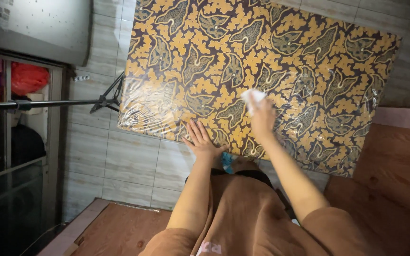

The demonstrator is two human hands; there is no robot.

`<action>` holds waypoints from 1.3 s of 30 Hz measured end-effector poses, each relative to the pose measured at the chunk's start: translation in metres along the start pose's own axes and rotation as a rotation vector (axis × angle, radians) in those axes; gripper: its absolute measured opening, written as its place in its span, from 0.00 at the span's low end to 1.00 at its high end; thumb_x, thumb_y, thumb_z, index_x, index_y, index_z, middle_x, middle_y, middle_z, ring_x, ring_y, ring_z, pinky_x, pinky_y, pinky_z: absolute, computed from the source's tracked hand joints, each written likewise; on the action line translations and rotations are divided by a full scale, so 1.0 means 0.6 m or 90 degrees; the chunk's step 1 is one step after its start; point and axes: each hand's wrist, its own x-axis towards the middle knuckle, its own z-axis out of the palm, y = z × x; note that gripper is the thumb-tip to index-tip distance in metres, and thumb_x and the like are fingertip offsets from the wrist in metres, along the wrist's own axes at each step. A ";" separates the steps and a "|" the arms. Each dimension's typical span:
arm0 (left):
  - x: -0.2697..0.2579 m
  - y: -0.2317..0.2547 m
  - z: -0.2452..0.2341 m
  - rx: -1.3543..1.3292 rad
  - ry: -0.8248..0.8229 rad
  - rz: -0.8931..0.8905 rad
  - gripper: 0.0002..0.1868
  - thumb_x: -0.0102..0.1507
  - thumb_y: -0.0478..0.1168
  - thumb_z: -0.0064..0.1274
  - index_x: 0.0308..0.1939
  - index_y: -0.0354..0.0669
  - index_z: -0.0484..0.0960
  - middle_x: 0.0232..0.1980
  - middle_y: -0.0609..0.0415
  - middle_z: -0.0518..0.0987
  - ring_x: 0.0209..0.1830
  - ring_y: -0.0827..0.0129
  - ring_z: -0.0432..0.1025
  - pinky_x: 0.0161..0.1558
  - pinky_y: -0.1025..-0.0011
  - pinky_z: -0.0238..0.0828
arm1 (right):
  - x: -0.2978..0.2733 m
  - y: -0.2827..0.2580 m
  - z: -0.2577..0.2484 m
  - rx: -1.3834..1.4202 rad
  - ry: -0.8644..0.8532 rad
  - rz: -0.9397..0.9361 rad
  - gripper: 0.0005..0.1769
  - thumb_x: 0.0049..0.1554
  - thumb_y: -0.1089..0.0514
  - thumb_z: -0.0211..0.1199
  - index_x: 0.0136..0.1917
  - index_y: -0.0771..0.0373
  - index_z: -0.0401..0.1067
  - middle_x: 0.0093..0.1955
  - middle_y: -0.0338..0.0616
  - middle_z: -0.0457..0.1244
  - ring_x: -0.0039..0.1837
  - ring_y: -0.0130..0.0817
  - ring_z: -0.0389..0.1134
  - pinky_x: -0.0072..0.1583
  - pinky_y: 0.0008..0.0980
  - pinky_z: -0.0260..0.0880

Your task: Wiping a patterned table surface with a white tissue

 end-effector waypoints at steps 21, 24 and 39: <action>0.005 0.000 0.017 -0.005 0.037 0.011 0.79 0.52 0.83 0.51 0.82 0.40 0.19 0.84 0.39 0.15 0.82 0.42 0.09 0.74 0.29 0.17 | 0.035 0.032 0.073 -0.119 0.004 -0.154 0.22 0.66 0.52 0.51 0.71 0.36 0.73 0.47 0.47 0.68 0.51 0.50 0.70 0.52 0.49 0.67; 0.012 0.001 0.029 -0.011 0.062 0.015 0.81 0.51 0.84 0.53 0.82 0.39 0.20 0.84 0.38 0.15 0.83 0.41 0.10 0.74 0.28 0.16 | 0.073 0.107 0.081 -0.211 0.116 -0.109 0.24 0.65 0.57 0.54 0.71 0.37 0.72 0.49 0.50 0.68 0.52 0.50 0.69 0.53 0.50 0.68; 0.026 0.006 0.029 0.006 0.026 -0.008 0.84 0.49 0.83 0.56 0.81 0.40 0.16 0.83 0.38 0.14 0.82 0.44 0.07 0.75 0.29 0.17 | 0.031 -0.012 0.096 -0.044 0.130 -0.195 0.16 0.55 0.63 0.64 0.58 0.56 0.75 0.47 0.50 0.67 0.52 0.51 0.70 0.53 0.53 0.69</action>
